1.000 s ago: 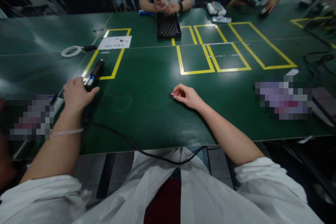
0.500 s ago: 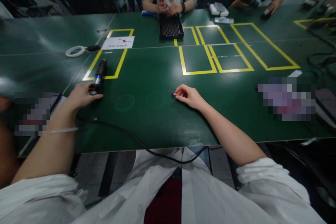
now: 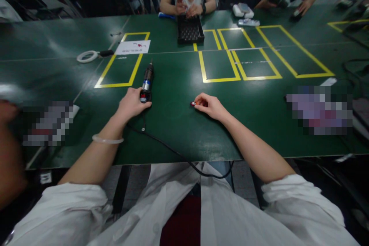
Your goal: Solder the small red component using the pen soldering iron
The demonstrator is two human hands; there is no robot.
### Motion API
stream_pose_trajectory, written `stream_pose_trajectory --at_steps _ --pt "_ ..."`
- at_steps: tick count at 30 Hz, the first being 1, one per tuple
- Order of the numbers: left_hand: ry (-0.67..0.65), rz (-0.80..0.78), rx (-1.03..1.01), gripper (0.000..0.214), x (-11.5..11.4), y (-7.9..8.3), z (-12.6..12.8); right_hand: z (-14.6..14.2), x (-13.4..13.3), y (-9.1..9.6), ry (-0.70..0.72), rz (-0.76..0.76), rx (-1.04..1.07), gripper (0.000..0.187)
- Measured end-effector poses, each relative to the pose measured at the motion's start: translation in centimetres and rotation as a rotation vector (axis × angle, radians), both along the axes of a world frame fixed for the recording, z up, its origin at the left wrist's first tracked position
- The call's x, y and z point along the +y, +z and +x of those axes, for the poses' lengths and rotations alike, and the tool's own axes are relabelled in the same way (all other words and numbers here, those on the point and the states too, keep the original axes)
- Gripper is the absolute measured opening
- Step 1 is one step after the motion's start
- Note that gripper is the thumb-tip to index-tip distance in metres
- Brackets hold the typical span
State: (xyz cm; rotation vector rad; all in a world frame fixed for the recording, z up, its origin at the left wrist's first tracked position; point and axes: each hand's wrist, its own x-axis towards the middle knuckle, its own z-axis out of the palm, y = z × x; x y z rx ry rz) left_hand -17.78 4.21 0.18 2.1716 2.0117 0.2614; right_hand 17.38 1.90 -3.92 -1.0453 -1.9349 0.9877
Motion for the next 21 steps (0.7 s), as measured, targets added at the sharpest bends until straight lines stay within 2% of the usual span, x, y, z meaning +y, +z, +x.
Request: stream_pose_trajectory --at_steps 5,11,16,21 --pt "-0.081 -0.016 0.094 0.073 -0.5 0.1 6.9 0.2 0.2 0.1 -0.053 0.101 -0.039 0.015" --pt "-0.219 -0.009 0.068 0.066 -1.2 0.2 13.1 0.3 0.3 0.1 -0.077 0.059 -0.022 0.015" --pt "-0.293 -0.002 0.033 0.064 -1.9 0.0 15.9 0.5 0.4 0.2 -0.102 0.072 -0.008 0.012" --pt "-0.310 -0.012 0.007 0.065 -2.3 0.1 16.5 0.5 0.5 0.1 -0.117 0.094 -0.033 0.011"
